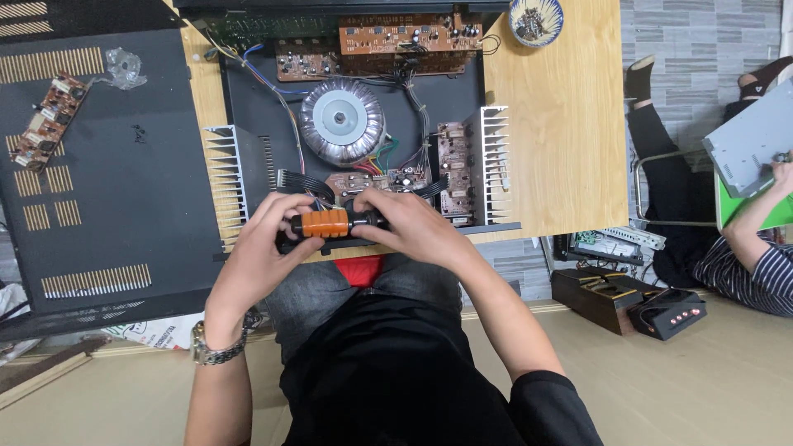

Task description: Repairing an electronic amplifier by adjusting internal components with a screwdriver

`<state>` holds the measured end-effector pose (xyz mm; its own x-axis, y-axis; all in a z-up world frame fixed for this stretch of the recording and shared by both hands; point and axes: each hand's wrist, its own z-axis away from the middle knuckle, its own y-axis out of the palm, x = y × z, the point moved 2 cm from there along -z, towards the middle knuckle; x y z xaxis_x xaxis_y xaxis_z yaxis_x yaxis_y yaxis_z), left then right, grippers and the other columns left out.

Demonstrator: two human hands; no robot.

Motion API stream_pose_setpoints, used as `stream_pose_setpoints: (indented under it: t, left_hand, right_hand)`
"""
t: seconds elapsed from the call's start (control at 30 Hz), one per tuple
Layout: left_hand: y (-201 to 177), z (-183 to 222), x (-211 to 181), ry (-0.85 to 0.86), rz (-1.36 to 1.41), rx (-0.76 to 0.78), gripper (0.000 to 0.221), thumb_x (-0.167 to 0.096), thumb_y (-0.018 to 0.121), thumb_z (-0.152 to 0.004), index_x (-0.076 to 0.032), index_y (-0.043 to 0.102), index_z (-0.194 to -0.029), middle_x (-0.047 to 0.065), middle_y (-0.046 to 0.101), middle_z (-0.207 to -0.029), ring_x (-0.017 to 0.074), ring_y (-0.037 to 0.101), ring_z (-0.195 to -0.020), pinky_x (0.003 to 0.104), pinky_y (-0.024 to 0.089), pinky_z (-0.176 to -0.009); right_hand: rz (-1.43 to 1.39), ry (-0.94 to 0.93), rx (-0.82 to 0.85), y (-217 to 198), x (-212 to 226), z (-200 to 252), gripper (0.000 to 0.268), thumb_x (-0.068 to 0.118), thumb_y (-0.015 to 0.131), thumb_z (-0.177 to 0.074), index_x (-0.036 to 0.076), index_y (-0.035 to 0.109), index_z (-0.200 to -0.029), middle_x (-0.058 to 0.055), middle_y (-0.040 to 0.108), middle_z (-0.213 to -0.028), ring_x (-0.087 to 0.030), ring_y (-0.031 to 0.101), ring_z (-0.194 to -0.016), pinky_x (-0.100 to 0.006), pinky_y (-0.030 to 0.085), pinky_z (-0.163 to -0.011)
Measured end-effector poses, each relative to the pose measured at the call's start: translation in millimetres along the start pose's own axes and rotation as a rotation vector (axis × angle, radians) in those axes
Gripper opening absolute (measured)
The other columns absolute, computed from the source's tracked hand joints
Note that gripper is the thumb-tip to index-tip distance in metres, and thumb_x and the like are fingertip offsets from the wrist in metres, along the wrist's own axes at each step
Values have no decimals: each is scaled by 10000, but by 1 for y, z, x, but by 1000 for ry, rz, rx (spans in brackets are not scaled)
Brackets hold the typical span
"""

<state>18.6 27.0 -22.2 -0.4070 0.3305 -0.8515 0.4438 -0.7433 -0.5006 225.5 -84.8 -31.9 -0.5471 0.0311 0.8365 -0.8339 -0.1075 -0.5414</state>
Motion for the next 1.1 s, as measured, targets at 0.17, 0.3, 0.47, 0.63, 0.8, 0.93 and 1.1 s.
stream_pose_setpoints:
  t: [0.17, 0.3, 0.47, 0.63, 0.8, 0.93, 1.1]
  left_hand:
    - [-4, 3, 3, 29, 10, 47, 404, -54, 741, -895, -82, 626, -1281, 125, 617, -1110, 338, 672, -899, 473, 564, -821]
    - [1, 2, 15, -35, -77, 82, 259, -197, 639, -1003, -94, 661, -1239, 108, 626, -921, 298, 667, -790, 435, 551, -730]
    - [3, 1, 8, 29, -98, 50, 315, -329, 602, -1015, -85, 637, -1212, 99, 595, -938, 299, 643, -836, 402, 536, -716]
    - [0, 5, 12, 189, -30, -1, 374, -177, 722, -934, -117, 606, -1284, 86, 619, -1184, 351, 658, -1080, 451, 567, -862]
    - [5, 2, 19, 155, 5, -6, 304, -179, 695, -949, -81, 634, -1230, 170, 644, -1016, 341, 655, -814, 448, 555, -752]
    - [9, -2, 24, 131, -37, -2, 240, -214, 582, -1029, -71, 645, -1211, 178, 690, -1101, 399, 700, -1010, 447, 560, -881]
    - [-6, 9, -8, 207, 42, 48, 409, -88, 727, -892, -50, 602, -1279, 194, 631, -1229, 423, 644, -1084, 468, 552, -871]
  right_hand:
    - [20, 62, 11, 2, -1, 2, 247, 249, 634, -996, 76, 570, -1160, -208, 742, -957, -448, 727, -889, -536, 570, -751]
    - [34, 89, 44, -1, 8, 2, 343, 290, 735, -923, 90, 578, -1153, -207, 758, -936, -415, 745, -863, -509, 573, -741]
    - [40, 74, 24, 2, 5, -1, 346, 270, 746, -907, 75, 579, -1140, -224, 743, -972, -449, 732, -907, -525, 572, -755]
    - [97, 102, 16, 0, 11, 2, 286, 277, 673, -964, 86, 591, -1161, -225, 747, -941, -453, 728, -890, -530, 560, -751]
    - [85, 126, 51, -3, 18, 2, 316, 325, 676, -956, 73, 620, -1138, -261, 749, -918, -469, 730, -879, -533, 557, -744]
    - [57, 50, 45, 1, 12, -3, 351, 305, 735, -907, 64, 603, -1124, -272, 720, -994, -510, 685, -962, -553, 541, -798]
    - [51, 148, 31, 4, 10, 2, 271, 286, 637, -983, 89, 633, -1169, -245, 736, -976, -478, 695, -952, -543, 528, -804]
